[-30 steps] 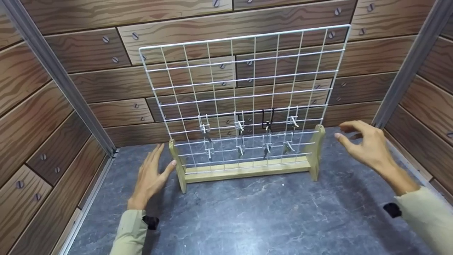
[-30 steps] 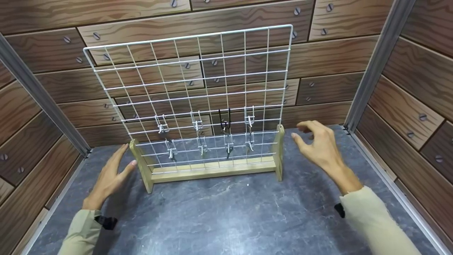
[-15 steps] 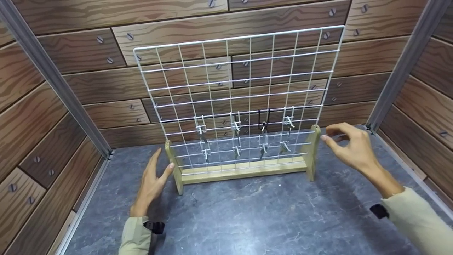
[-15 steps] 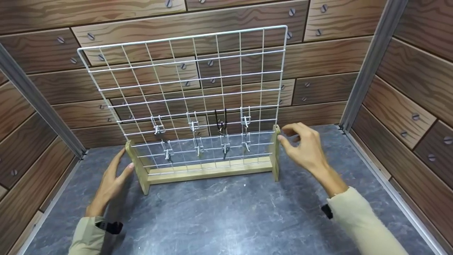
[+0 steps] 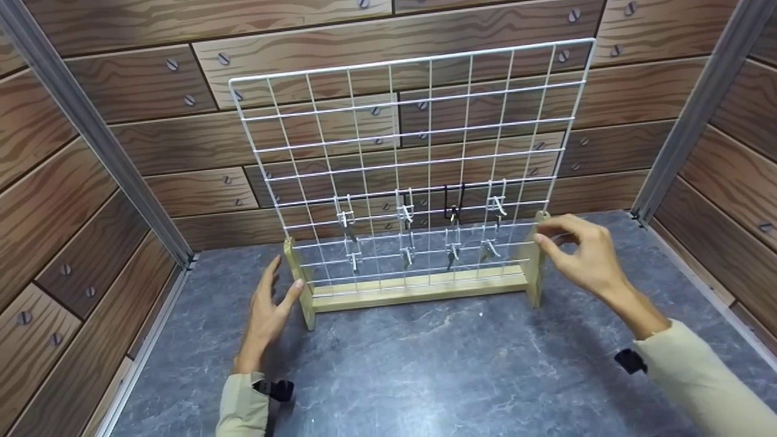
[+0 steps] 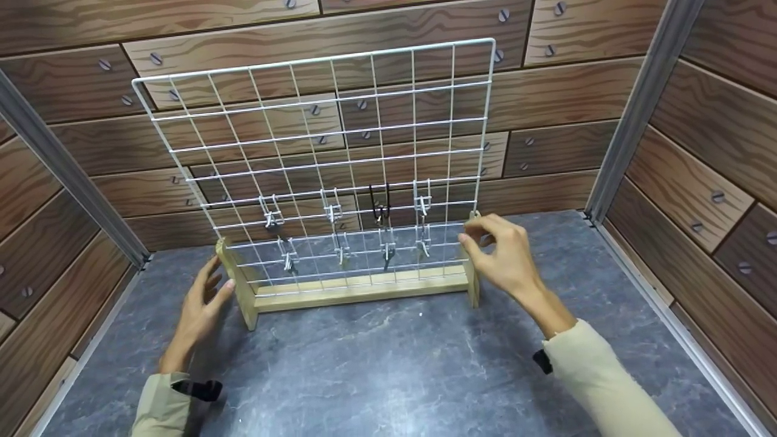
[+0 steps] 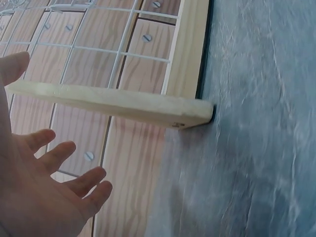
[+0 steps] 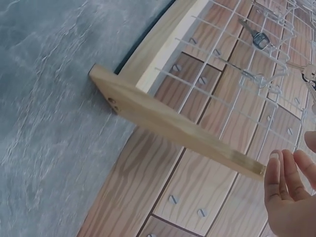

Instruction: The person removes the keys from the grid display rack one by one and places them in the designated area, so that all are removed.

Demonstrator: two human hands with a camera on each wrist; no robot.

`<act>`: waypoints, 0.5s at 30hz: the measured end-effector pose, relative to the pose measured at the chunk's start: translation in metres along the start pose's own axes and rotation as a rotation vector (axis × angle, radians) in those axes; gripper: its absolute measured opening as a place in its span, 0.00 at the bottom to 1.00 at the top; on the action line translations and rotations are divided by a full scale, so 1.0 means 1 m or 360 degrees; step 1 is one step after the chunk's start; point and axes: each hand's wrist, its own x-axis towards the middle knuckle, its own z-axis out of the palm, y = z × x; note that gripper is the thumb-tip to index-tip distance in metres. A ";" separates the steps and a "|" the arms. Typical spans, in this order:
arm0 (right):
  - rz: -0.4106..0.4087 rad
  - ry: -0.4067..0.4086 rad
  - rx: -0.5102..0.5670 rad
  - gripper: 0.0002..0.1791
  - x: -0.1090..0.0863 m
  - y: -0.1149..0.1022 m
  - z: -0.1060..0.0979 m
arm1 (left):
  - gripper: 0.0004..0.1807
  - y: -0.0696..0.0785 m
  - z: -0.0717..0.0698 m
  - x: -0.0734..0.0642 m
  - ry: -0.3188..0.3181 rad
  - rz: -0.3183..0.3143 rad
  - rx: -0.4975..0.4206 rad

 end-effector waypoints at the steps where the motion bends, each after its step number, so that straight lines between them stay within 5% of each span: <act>1: 0.0003 -0.0009 0.0003 0.09 0.000 0.000 0.001 | 0.42 0.000 0.001 0.000 0.0001 -0.0010 -0.0018; 15: 0.0021 -0.0075 -0.0005 0.09 0.001 -0.004 0.024 | 0.39 0.004 0.019 0.003 0.0086 -0.0024 -0.0215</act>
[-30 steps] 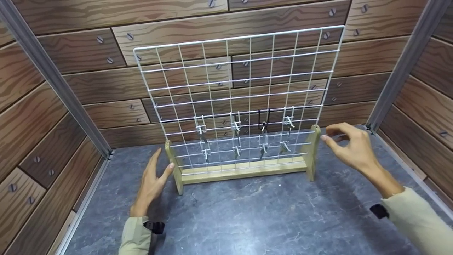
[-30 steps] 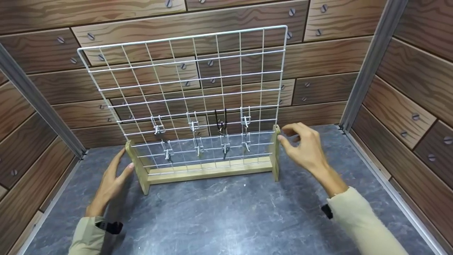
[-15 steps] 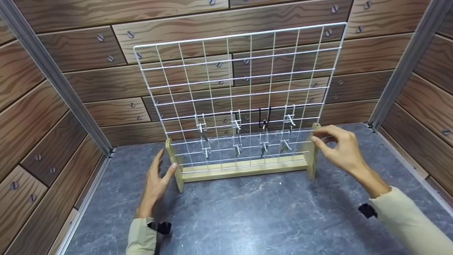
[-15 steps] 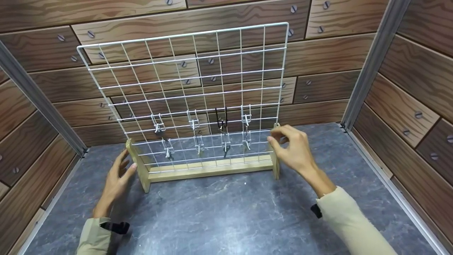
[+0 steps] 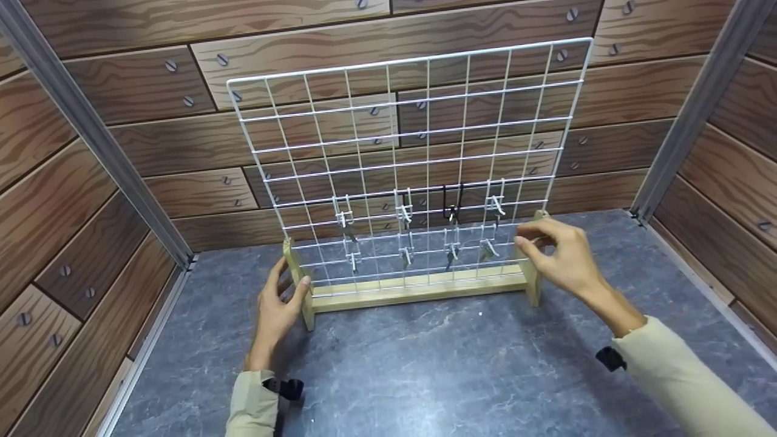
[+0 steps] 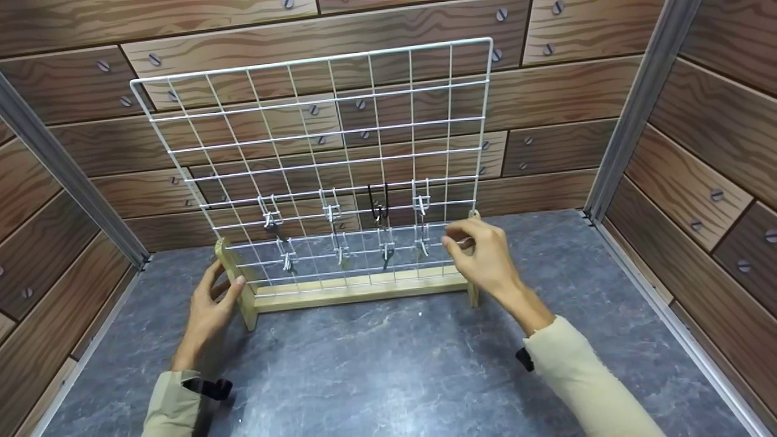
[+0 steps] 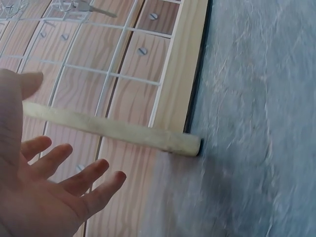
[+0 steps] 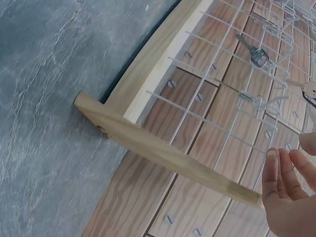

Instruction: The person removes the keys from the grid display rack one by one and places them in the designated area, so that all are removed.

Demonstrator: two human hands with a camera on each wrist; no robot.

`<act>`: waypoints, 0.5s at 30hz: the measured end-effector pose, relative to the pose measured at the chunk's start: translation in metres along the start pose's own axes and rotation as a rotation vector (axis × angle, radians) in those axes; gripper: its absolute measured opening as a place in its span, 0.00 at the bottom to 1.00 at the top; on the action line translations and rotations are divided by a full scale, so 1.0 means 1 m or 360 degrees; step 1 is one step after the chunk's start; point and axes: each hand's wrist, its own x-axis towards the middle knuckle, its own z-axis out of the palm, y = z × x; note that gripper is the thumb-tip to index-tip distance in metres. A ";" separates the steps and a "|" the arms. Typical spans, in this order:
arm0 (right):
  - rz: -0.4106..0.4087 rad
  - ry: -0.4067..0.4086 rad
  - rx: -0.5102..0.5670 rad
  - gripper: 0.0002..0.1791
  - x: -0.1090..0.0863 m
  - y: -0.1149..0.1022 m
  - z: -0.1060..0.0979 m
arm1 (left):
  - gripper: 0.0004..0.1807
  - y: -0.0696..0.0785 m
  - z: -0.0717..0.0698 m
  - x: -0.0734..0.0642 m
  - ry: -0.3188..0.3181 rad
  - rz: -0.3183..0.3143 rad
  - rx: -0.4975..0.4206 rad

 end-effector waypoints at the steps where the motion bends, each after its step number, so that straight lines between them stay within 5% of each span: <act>1: -0.0001 -0.0004 0.0006 0.09 0.000 0.000 0.002 | 0.39 0.000 0.001 0.000 0.0015 0.0004 -0.0002; 15: 0.0037 0.0003 0.0031 0.10 0.002 0.001 0.022 | 0.31 -0.003 0.015 0.001 0.0240 0.0056 0.0023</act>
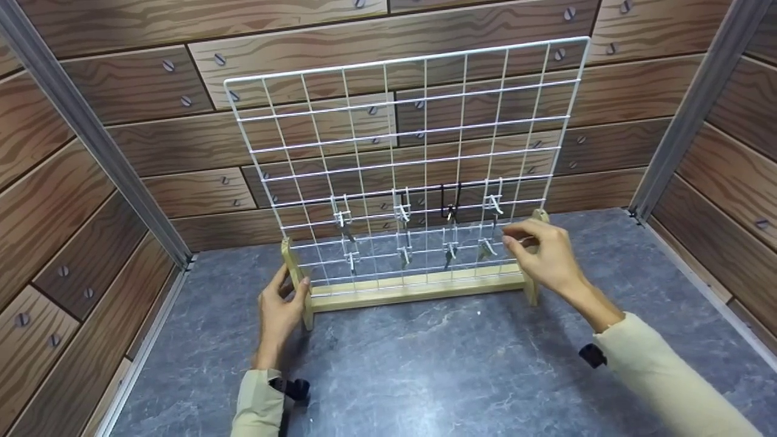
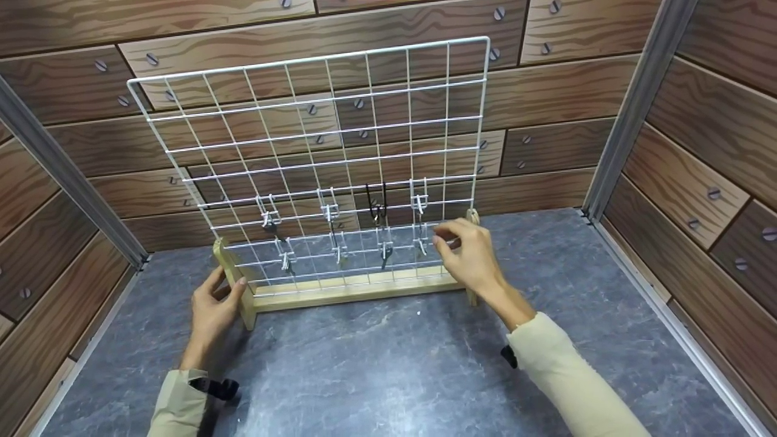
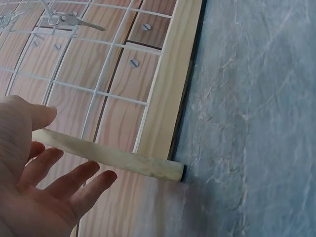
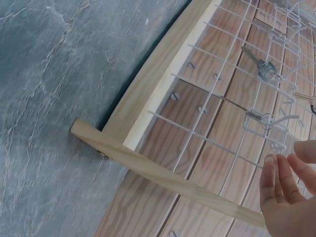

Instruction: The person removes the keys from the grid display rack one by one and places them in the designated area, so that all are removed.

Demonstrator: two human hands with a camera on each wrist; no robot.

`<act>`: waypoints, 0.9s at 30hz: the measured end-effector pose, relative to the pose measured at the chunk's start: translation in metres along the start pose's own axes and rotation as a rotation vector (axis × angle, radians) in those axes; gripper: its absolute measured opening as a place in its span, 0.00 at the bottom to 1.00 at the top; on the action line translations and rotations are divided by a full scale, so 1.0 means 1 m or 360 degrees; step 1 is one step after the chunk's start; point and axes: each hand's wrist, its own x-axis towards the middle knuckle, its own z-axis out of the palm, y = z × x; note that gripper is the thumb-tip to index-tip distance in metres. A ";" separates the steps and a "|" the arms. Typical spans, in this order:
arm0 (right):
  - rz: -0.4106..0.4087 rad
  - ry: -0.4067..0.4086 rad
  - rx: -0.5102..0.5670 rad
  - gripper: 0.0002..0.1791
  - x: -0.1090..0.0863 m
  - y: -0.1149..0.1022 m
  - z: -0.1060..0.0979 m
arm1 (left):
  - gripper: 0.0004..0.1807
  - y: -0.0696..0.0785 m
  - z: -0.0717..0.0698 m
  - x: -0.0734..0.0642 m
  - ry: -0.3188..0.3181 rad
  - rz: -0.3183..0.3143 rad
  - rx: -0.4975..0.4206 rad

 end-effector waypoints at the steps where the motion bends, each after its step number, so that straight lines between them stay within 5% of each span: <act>1: -0.0005 -0.0003 -0.0003 0.10 0.001 0.001 0.001 | 0.30 0.000 0.000 0.000 0.0005 0.0003 0.0017; 27: -0.0055 -0.0047 -0.0093 0.10 0.000 0.004 0.023 | 0.24 0.001 0.004 -0.003 0.0069 0.0094 0.0070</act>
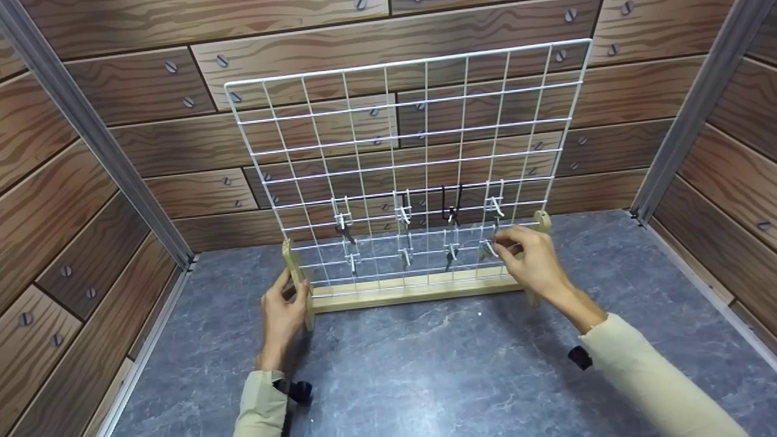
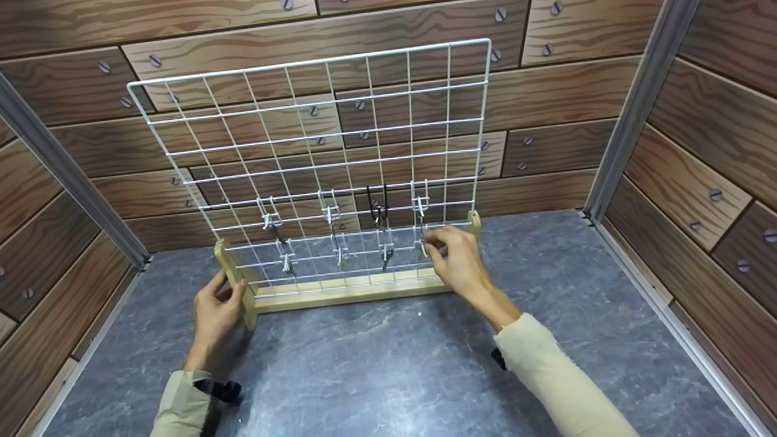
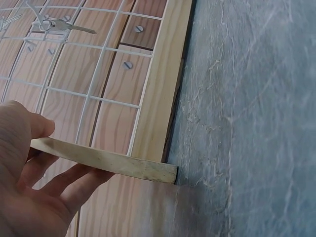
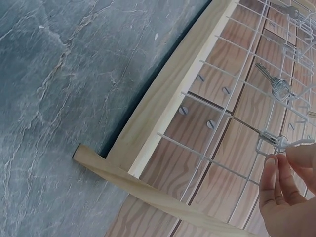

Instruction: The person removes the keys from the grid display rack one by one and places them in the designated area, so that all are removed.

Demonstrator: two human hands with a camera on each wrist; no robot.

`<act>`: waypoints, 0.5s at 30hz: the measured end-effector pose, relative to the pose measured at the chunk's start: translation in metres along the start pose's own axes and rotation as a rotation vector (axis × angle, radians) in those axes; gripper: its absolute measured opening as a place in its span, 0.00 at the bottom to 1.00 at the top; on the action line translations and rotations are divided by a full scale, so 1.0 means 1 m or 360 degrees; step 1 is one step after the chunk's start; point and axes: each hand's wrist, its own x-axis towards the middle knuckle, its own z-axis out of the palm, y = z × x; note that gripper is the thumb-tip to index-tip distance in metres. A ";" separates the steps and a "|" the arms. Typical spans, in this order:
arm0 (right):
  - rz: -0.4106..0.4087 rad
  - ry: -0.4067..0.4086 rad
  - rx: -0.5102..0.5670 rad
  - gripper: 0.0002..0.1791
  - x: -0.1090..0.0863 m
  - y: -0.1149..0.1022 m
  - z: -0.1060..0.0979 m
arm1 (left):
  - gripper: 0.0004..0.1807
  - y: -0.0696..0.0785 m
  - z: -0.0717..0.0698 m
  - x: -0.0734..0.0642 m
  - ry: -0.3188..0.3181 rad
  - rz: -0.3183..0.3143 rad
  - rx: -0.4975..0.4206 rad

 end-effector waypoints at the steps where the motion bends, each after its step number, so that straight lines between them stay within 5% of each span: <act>1: 0.0001 0.0001 0.0000 0.10 0.000 0.000 0.001 | 0.24 0.000 0.000 0.000 0.0004 0.0000 -0.0006; 15: 0.0111 -0.0048 0.0020 0.10 0.000 -0.001 0.003 | 0.25 0.000 0.001 -0.001 0.0029 0.0039 -0.0025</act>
